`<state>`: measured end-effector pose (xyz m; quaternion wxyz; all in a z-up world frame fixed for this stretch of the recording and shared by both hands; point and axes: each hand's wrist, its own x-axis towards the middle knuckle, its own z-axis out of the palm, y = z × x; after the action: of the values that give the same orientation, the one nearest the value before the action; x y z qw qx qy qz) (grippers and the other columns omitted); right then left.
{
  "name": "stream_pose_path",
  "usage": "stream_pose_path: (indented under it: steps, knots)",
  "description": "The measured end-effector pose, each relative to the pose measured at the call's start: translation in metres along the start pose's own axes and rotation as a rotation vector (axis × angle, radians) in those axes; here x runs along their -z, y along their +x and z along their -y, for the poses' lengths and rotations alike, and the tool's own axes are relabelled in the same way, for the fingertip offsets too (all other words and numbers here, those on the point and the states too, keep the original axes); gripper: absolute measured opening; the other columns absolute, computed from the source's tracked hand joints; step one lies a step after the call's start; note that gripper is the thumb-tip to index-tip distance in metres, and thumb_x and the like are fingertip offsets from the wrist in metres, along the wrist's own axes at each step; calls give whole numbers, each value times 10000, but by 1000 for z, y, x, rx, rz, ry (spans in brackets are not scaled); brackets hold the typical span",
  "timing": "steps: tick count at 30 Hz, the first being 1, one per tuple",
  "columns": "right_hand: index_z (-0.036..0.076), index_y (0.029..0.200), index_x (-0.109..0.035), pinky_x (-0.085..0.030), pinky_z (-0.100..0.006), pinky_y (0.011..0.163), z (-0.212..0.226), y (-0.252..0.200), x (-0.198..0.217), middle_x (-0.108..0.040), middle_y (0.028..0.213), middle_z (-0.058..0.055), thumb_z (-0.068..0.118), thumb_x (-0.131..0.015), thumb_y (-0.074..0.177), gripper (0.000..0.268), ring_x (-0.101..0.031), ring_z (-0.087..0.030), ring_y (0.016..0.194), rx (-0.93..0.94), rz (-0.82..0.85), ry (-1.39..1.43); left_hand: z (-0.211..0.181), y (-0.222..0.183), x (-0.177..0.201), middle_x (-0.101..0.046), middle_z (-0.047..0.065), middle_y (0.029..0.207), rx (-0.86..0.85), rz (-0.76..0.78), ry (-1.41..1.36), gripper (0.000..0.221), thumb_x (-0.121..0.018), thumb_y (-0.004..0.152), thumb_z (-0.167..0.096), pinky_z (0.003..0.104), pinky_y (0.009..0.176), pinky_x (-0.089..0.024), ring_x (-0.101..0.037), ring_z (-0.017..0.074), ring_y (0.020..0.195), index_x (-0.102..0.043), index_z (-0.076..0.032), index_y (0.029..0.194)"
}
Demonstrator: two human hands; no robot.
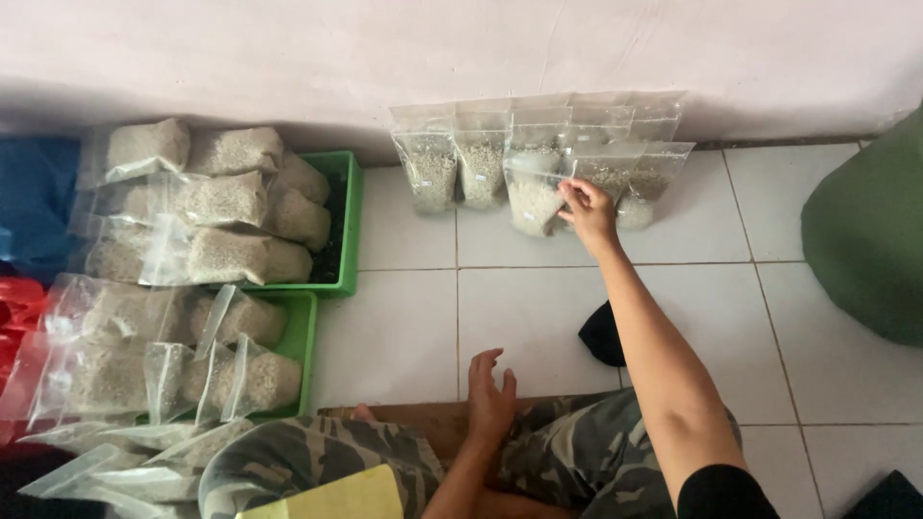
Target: Sealing, wiping, and organizing plastic bags filled with grain while referring to a checklist.
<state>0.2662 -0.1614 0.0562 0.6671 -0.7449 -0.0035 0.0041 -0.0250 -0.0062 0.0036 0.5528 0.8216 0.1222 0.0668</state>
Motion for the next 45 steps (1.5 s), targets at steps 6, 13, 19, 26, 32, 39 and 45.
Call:
stream_pose_path:
  steps: [6, 13, 19, 26, 32, 39, 45]
  knots:
    - [59, 965, -753, -507, -276, 609, -6, 28, -11, -635, 882, -67, 13, -754, 848, 126, -584, -154, 673, 456, -442, -612, 15, 7, -11, -571, 44, 1180, 185, 6, -122, 357, -576, 870, -86, 301, 838, -481, -549, 182, 1014, -572, -78, 1227]
    - [24, 850, -717, -516, -328, 681, 2, 40, -19, -705, 795, -72, 31, -687, 842, 32, -624, -206, 704, 399, -455, -651, 2, 9, -12, -605, 39, 1185, 289, 23, -166, 347, -575, 876, -104, 281, 797, -490, -567, 167, 1007, -570, -88, 1223]
    - [1, 890, -735, -556, -303, 663, -4, 49, -27, -728, 825, -96, 33, -714, 835, 67, -668, -201, 698, 330, -509, -696, -2, 9, -8, -605, 59, 1198, 323, 40, -159, 357, -580, 891, -104, 271, 821, -506, -579, 167, 1023, -551, -64, 1245]
    - [24, 1045, -606, -560, -308, 629, -2, 27, -28, -662, 854, -85, 85, -706, 888, 195, -650, -173, 701, 320, -507, -614, -5, 10, -10, -611, 63, 1168, 361, 56, -220, 339, -568, 898, -126, 274, 793, -511, -581, 159, 984, -566, -57, 1229]
    - [80, 972, -671, -475, -238, 523, 16, -76, -27, -687, 853, -31, 83, -684, 888, 86, -579, -122, 613, 336, -159, -703, -5, 10, -10, -656, 43, 979, 369, 88, -268, 240, -594, 915, -157, 273, 737, -526, -596, 145, 846, -630, -54, 1128]
    - [45, 899, -732, -465, -208, 459, 64, -238, 4, -734, 678, -21, 159, -746, 820, 139, -636, -84, 535, 51, -88, -591, 0, -3, -12, -689, 41, 837, 208, 116, -241, 163, -648, 884, -180, 273, 667, -518, -597, 144, 735, -681, -33, 947]
    - [-51, 888, -694, -546, -237, 621, 33, -290, -1, -708, 755, -89, 170, -721, 857, 225, -656, -136, 653, -147, -100, -39, -25, -22, 1, -647, 29, 731, 185, 188, -274, 240, -620, 922, -240, 267, 600, -468, -526, 121, 656, -670, -14, 861]
